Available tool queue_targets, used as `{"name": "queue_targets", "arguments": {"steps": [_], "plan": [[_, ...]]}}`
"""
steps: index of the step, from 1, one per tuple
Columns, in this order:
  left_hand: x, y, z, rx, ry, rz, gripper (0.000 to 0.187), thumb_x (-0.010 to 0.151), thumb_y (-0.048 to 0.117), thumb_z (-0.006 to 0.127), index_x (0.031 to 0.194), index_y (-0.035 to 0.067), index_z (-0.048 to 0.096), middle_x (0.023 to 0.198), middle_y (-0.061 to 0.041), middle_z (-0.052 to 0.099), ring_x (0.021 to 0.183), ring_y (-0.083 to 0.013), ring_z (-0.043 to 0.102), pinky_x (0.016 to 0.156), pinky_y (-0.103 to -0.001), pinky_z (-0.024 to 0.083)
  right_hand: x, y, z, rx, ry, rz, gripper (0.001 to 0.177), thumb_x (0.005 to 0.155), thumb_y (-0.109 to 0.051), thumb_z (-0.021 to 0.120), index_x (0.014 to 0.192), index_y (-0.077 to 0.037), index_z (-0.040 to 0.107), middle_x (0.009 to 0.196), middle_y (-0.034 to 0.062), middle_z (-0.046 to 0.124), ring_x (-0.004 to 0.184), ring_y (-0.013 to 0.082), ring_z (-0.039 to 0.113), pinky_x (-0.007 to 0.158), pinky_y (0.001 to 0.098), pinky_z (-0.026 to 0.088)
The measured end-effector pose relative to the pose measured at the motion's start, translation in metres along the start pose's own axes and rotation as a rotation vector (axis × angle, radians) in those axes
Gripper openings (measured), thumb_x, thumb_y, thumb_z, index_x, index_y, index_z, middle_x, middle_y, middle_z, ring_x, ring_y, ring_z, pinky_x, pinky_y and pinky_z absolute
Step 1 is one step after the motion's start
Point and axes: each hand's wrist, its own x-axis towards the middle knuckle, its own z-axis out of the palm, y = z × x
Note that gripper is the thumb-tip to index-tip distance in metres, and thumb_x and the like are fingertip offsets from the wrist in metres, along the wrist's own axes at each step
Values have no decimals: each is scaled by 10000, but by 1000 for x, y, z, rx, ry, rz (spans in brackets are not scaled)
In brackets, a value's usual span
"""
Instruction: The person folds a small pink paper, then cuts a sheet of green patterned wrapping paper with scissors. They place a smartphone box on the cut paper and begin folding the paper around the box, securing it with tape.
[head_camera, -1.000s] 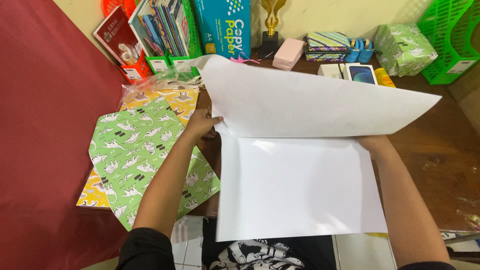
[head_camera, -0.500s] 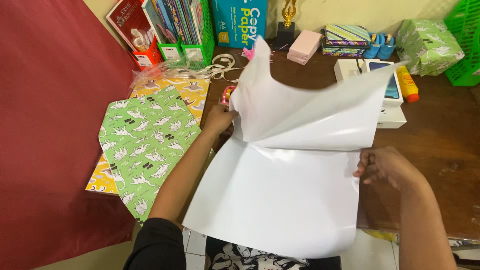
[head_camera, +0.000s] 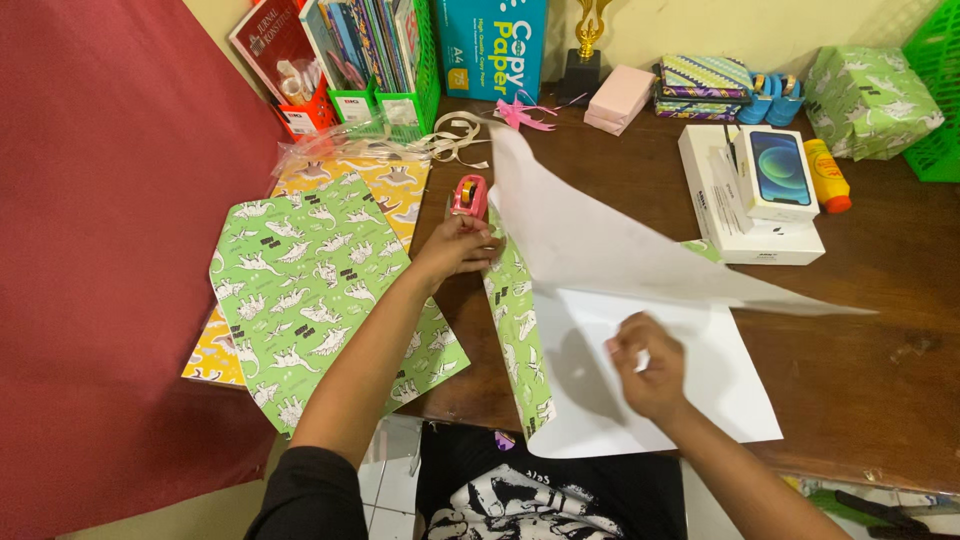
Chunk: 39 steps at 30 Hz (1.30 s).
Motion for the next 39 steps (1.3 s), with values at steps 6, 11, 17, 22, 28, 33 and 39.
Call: {"name": "queue_targets", "arguments": {"steps": [6,11,17,22,28,33,39], "plan": [[-102,-3,-21,697,255,266,388,906,318,717,1203,81,644,1217,-103,726,1098,-295,712,991,-463,567,46,-59,61,-163,-679,49,300,876,-305,744,1062,-104,620,1300,118,620,1213,303,560,930,418,497],[-182,-4,-52,1318,583,-152,848,821,650,654,1465,139,446,1607,-196,288,1473,-514,188,1043,-817,168,76,-65,104,-206,-718,133,522,942,-386,681,1331,-82,513,1446,226,510,1273,396,523,1046,478,441],[-188,-21,-93,1355,494,-193,1041,820,826,491,1608,184,267,1686,-183,119,1517,-522,73,1095,-814,71,87,-52,144,-402,-888,616,777,905,-541,606,1528,-165,333,1500,212,438,1318,407,512,1103,483,426],[-164,-27,-139,1416,321,14,994,793,805,546,1583,237,343,1699,-140,158,1547,-452,86,1155,-756,44,82,-40,135,-675,-929,400,716,919,-586,604,1464,-155,431,1495,187,450,1381,391,433,1132,515,360],[-152,8,-162,1478,237,110,956,763,712,650,1572,269,399,1717,-72,170,1582,-382,87,1194,-713,26,75,-47,106,-657,-989,190,649,916,-549,615,1420,-163,480,1492,163,460,1383,378,424,1131,514,357],[-153,35,-78,1237,68,707,927,766,648,742,1525,184,479,1701,-132,264,1587,-421,137,1224,-713,47,93,-51,91,-695,-1000,183,604,914,-532,630,1380,-162,524,1469,162,479,1371,391,424,1123,520,349],[-136,52,37,1343,-110,1198,531,883,471,820,1284,175,637,1450,-24,537,1526,-247,374,1318,-604,221,96,-52,85,-675,-1035,134,553,910,-511,647,1332,-160,577,1441,160,501,1358,406,425,1114,528,338]]}}
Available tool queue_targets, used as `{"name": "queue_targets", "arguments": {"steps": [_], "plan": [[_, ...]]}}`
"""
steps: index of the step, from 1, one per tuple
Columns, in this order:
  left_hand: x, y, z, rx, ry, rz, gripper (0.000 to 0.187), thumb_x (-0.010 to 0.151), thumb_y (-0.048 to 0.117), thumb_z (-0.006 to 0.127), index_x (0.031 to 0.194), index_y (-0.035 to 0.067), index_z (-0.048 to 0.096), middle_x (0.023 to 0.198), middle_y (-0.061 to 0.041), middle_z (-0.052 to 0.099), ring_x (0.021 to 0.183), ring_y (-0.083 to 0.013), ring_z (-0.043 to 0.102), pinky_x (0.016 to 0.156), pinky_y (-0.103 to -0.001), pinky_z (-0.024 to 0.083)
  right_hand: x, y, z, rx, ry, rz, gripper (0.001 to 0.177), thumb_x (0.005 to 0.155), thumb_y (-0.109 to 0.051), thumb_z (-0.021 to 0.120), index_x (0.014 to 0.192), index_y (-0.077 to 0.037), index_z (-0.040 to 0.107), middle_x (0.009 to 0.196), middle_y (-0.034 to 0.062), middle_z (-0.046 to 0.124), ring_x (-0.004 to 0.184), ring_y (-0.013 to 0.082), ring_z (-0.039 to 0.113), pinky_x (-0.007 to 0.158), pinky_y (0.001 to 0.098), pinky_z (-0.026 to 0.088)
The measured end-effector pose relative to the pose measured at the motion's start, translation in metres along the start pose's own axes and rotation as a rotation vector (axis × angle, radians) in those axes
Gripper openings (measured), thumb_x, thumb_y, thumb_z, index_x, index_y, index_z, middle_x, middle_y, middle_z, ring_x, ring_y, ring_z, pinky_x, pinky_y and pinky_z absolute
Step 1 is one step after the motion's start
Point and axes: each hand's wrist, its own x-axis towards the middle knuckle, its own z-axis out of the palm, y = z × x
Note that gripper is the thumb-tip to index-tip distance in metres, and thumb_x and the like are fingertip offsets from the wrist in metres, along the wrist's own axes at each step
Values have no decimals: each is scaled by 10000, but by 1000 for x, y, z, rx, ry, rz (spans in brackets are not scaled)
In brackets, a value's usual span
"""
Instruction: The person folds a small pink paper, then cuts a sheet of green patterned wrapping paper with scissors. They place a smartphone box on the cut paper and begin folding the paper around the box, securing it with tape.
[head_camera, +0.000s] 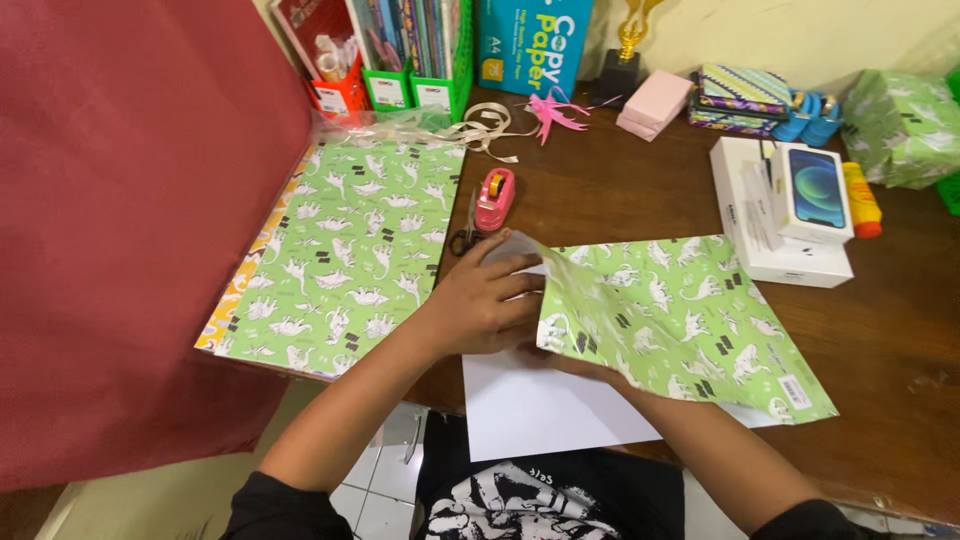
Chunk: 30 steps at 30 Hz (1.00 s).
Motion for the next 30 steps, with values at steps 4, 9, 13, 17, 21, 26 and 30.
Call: {"name": "queue_targets", "arguments": {"steps": [4,9,13,17,21,26,30], "plan": [[36,1,13,40,190,45,476,985,474,840,1282,157,645,1543,-67,516,1517,-262,416,1288,-578,309,-3,2,7,-21,17,-26,519,908,-498,659,1299,-159,612,1423,159,515,1349,416,425,1109,533,332],[73,17,37,198,204,-40,723,843,508,812,1485,294,556,1671,-113,302,1566,-354,237,1213,-749,165,-10,14,21,51,-36,-47,581,945,-439,626,1419,-118,528,1494,212,460,1378,424,404,1151,572,319],[97,-8,61,250,60,-379,861,796,498,793,1555,272,457,1690,-192,156,1552,-455,99,1145,-794,85,-18,21,32,-34,111,-142,650,958,-444,647,1451,-63,464,1580,236,351,1476,397,230,1089,735,142],[109,-51,90,231,-79,-648,958,809,512,770,1591,170,336,1672,-267,110,1542,-488,71,1144,-777,49,-43,36,29,112,28,2,619,912,-449,632,1451,-178,493,1616,108,343,1528,316,206,1161,702,111],[103,-81,126,225,-219,-727,1015,837,534,736,1603,91,238,1655,-293,89,1541,-476,55,1172,-723,33,-78,70,15,129,70,278,572,943,-513,606,1434,-230,529,1612,28,400,1556,254,267,1252,643,143],[94,-98,164,367,-249,-625,946,893,487,691,1616,72,246,1678,-283,110,1558,-445,84,1210,-679,44,-118,102,11,4,155,535,646,902,-566,620,1463,-268,501,1626,106,285,1529,326,207,1190,620,168],[103,-84,162,414,-351,-428,785,984,471,641,1620,161,302,1730,-198,126,1582,-415,141,1211,-716,55,-142,98,18,-11,165,471,713,899,-578,611,1527,-266,485,1649,123,279,1494,335,246,1163,571,227]]}}
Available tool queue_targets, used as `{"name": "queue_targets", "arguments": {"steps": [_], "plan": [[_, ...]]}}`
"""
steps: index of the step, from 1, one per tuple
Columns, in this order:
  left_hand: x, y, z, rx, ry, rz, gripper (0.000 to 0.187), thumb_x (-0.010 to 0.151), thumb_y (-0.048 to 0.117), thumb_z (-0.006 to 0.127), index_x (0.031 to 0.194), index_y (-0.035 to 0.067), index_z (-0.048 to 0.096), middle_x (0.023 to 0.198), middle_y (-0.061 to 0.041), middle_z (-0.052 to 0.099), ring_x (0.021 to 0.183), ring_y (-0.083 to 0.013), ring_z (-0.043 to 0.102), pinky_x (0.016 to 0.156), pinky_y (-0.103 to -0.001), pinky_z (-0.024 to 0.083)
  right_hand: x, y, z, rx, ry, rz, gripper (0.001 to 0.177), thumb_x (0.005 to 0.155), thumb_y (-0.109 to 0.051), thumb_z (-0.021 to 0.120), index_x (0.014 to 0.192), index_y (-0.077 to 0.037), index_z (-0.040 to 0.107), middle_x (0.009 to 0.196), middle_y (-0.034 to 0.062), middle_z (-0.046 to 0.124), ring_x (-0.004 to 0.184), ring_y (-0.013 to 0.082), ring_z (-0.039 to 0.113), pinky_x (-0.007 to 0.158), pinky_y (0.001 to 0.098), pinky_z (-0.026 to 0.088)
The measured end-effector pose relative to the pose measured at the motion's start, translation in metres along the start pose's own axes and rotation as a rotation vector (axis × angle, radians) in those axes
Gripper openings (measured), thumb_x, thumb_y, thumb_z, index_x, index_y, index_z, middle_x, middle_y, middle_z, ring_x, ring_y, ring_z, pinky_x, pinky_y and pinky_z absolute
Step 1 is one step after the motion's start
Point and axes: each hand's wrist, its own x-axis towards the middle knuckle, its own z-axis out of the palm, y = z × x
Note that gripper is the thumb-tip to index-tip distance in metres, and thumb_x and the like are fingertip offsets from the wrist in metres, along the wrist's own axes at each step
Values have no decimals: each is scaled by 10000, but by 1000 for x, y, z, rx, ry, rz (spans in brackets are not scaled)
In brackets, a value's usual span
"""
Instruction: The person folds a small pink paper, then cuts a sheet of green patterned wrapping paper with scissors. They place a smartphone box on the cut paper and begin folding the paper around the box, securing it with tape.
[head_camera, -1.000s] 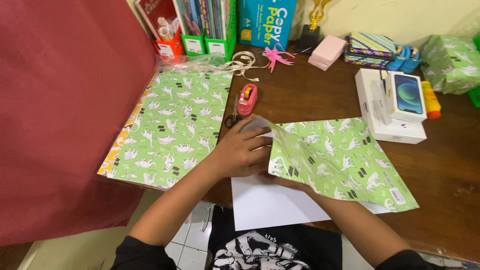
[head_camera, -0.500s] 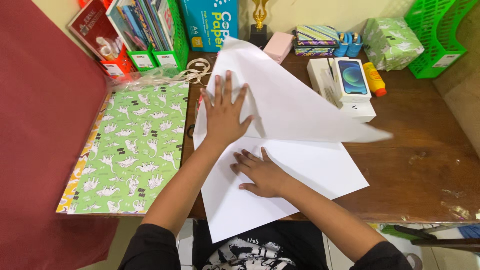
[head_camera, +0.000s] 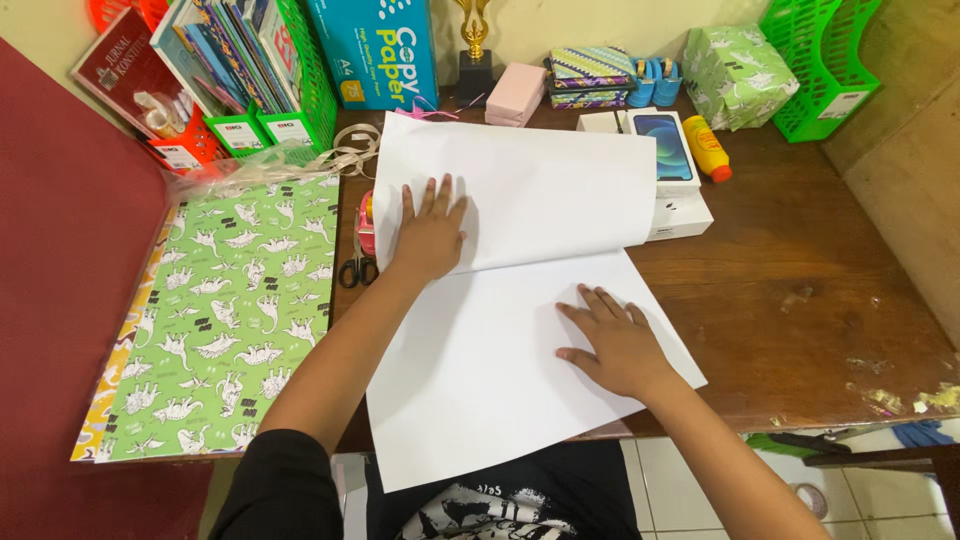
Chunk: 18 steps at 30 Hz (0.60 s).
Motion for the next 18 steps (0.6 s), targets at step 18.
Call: {"name": "queue_targets", "arguments": {"steps": [18], "plan": [[-21,34,-29,-317,-504,-124,867,986,648,394,1646,245,2,1718,-134,12,1548,-484,31,1123,-802,52,72,148,1,12,601,398,950,769,-490,834,1505,-70,404,1594,261,294,1467,448,265,1108,621,347]]}}
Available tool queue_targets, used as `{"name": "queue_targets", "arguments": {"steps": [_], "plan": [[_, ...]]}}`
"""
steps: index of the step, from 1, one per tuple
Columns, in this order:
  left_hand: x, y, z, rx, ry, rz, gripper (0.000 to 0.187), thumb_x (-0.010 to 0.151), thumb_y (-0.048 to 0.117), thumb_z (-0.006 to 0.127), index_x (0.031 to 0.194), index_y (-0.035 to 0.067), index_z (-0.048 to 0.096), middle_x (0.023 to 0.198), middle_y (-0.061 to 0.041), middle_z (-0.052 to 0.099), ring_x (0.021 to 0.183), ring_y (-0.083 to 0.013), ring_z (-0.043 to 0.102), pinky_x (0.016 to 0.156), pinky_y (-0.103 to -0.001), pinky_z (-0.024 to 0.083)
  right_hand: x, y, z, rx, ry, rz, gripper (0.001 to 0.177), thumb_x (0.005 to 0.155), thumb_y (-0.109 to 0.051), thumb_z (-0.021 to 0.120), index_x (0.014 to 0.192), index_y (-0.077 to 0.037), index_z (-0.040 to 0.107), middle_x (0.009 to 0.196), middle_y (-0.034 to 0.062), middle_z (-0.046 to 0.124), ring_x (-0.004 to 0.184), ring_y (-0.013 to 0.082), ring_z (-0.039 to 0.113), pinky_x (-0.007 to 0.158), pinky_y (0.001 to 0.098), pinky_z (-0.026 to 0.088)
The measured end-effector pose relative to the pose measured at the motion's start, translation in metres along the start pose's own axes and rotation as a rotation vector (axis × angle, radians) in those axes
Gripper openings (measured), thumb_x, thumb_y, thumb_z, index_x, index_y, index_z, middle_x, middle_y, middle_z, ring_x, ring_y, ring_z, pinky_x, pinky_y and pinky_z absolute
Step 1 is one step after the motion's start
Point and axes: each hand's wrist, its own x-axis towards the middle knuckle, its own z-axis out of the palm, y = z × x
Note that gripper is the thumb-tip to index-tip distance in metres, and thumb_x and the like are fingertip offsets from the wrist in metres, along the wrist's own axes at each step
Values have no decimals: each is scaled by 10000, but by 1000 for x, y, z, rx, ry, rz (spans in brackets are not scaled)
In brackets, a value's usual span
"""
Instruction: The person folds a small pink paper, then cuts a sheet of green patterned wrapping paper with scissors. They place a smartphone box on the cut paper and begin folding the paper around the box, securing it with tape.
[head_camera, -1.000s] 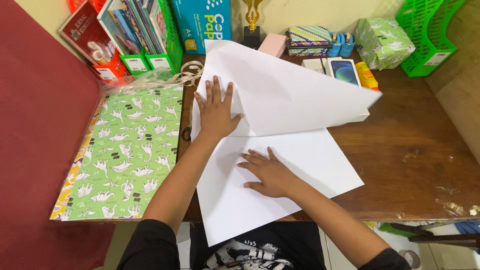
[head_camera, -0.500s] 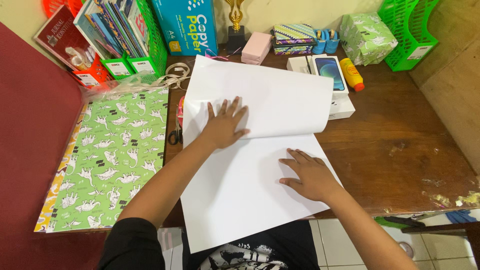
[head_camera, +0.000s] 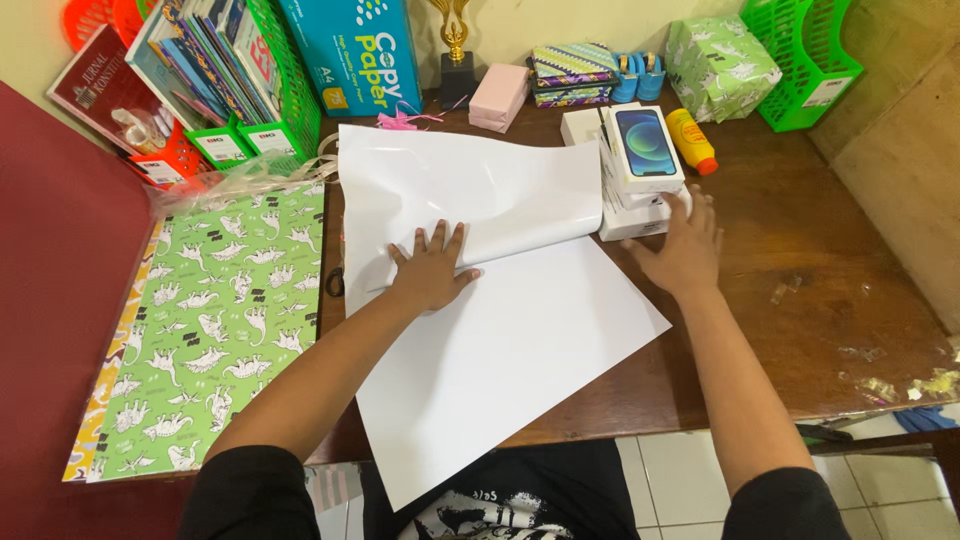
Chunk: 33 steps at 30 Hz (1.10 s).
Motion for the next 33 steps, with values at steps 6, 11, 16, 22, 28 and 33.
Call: {"name": "queue_targets", "arguments": {"steps": [6,11,16,22,28,33], "plan": [[1,7,11,25,14,44,952,975,709,366,1638,143,-16,1713,-152,29,1543,-492,31,1151,-768,41,-4,-5,20,-69,-50,41,1023,826,-602,751,1511,35,338,1579,218,374,1503,354,306,1025,632,400],[1,8,6,15,16,112,999,959,711,392,1634,105,-29,1712,-146,52,1541,-484,46,1161,-746,58,-15,10,10,-278,-73,76,881,874,-648,670,1418,10,452,1584,166,432,1478,296,374,1011,638,418],[1,17,5,-9,3,194,1016,944,705,429,1631,107,-22,1708,-137,62,1547,-463,43,1180,-714,39,-36,47,-9,-313,-42,71,883,868,-667,670,1402,10,481,1555,171,452,1457,303,404,1076,709,329],[7,33,13,-31,17,221,992,966,675,446,1622,82,-3,1707,-134,70,1569,-418,34,1154,-757,-40,-53,111,-27,-309,-84,152,893,853,-667,675,1416,-1,485,1559,165,474,1473,303,423,1123,766,260],[16,33,10,-5,202,270,836,1010,468,538,1615,83,108,1695,-98,206,1552,-391,146,1131,-795,-15,-60,138,-46,-331,-86,269,856,832,-510,708,1455,21,462,1529,283,429,1461,420,360,1058,823,168],[19,17,-9,255,502,301,713,866,315,689,1486,99,411,1536,-106,446,1468,-353,345,1127,-769,65,-90,52,-59,-232,-92,1,831,920,-526,602,1509,24,399,1591,281,363,1525,418,283,1173,719,192]]}}
